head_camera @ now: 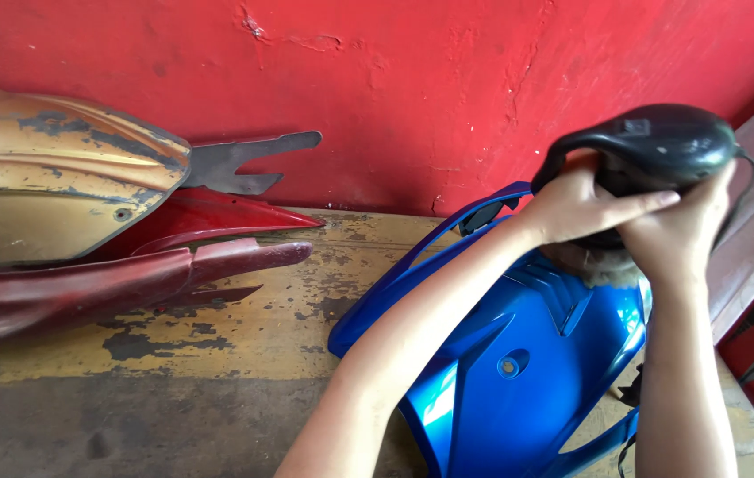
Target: The person uses a handheld electric polisher with a buffing pad to polish the surface of a blue motorcycle fairing. The person moves the tool across the curved and flat sections of the fairing, which rests on a wooden workbench.
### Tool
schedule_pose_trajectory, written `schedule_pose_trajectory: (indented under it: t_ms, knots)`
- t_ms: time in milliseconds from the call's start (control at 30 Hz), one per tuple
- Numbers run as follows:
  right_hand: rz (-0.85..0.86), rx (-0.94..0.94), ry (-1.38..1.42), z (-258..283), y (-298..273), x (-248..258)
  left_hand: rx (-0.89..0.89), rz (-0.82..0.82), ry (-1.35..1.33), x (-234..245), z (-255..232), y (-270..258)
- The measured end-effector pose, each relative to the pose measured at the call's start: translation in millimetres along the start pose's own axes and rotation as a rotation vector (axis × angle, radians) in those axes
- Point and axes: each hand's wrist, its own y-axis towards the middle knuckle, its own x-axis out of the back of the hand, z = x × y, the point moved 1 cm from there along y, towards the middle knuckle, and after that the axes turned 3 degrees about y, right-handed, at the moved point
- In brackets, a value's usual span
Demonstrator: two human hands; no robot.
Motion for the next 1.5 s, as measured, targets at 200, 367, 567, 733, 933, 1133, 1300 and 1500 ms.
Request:
schedule_pose_trajectory:
  t_ms: [200, 367, 567, 733, 933, 1133, 1300, 1500]
  knots:
    - [0.075, -0.087, 0.032, 35, 11, -5, 0.067, -0.047, -0.065, 9, -2, -15]
    - [0.096, -0.029, 0.011, 65, 1, -5, 0.045, -0.039, -0.021, 10, -15, -33]
    - [0.064, -0.029, 0.008, 7, 6, -34, 0.053, -0.066, 0.004, 35, 5, -16]
    - [0.098, -0.074, -0.025, 20, 9, -41, 0.073, -0.127, -0.076, 44, 1, -24]
    - [0.117, -0.044, 0.017, 56, 0, -42, 0.080, -0.068, 0.067, 48, -7, -45]
    - [0.115, -0.025, -0.103, 7, 11, -72, -0.003, -0.153, -0.037, 69, 11, -29]
    - [0.221, -0.043, -0.002, 37, 18, -69, 0.030, -0.220, -0.147, 69, 8, -43]
    - [0.235, 0.012, 0.001, 47, 6, -81, -0.005, -0.234, -0.087, 77, 1, -65]
